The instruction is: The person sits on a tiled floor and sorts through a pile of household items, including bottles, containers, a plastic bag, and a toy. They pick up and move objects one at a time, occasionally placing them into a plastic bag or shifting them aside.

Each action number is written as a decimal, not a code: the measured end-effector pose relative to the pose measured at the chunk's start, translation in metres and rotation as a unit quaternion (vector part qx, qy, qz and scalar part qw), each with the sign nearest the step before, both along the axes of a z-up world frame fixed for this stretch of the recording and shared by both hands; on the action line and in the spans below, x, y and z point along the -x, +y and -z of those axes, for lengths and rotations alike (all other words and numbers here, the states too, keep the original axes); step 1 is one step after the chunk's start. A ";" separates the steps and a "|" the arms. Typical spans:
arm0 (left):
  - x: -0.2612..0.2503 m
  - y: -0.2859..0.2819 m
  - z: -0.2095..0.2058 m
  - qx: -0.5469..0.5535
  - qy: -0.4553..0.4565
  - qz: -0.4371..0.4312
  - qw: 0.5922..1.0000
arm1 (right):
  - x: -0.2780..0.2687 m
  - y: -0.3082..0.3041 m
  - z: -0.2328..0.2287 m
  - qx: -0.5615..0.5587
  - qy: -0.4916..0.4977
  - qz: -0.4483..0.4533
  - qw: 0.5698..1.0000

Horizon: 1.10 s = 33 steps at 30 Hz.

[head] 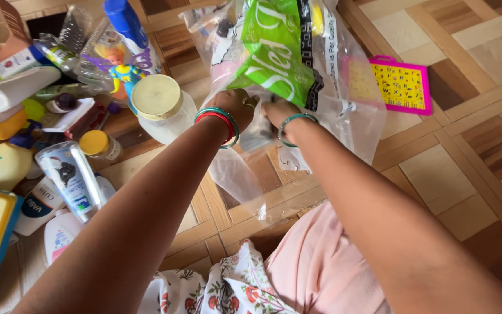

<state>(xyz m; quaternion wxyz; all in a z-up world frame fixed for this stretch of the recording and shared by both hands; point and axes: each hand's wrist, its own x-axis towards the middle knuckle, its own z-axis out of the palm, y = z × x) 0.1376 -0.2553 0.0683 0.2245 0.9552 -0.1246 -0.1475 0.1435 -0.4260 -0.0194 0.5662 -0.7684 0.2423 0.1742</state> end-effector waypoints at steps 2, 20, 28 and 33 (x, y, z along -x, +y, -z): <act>0.002 0.008 -0.006 0.025 -0.004 -0.004 1.000 | 0.012 0.002 -0.026 0.053 0.029 -0.062 0.996; 0.016 0.044 -0.056 0.368 0.285 -0.100 0.879 | 0.067 -0.057 -0.202 0.041 -0.016 -0.231 0.972; 0.005 0.108 -0.076 0.504 0.128 -0.180 0.835 | 0.064 -0.024 -0.216 -0.160 -0.133 -0.158 0.965; 0.020 0.144 -0.079 0.512 0.094 -0.254 0.815 | 0.063 0.000 -0.217 -0.223 -0.150 -0.167 0.949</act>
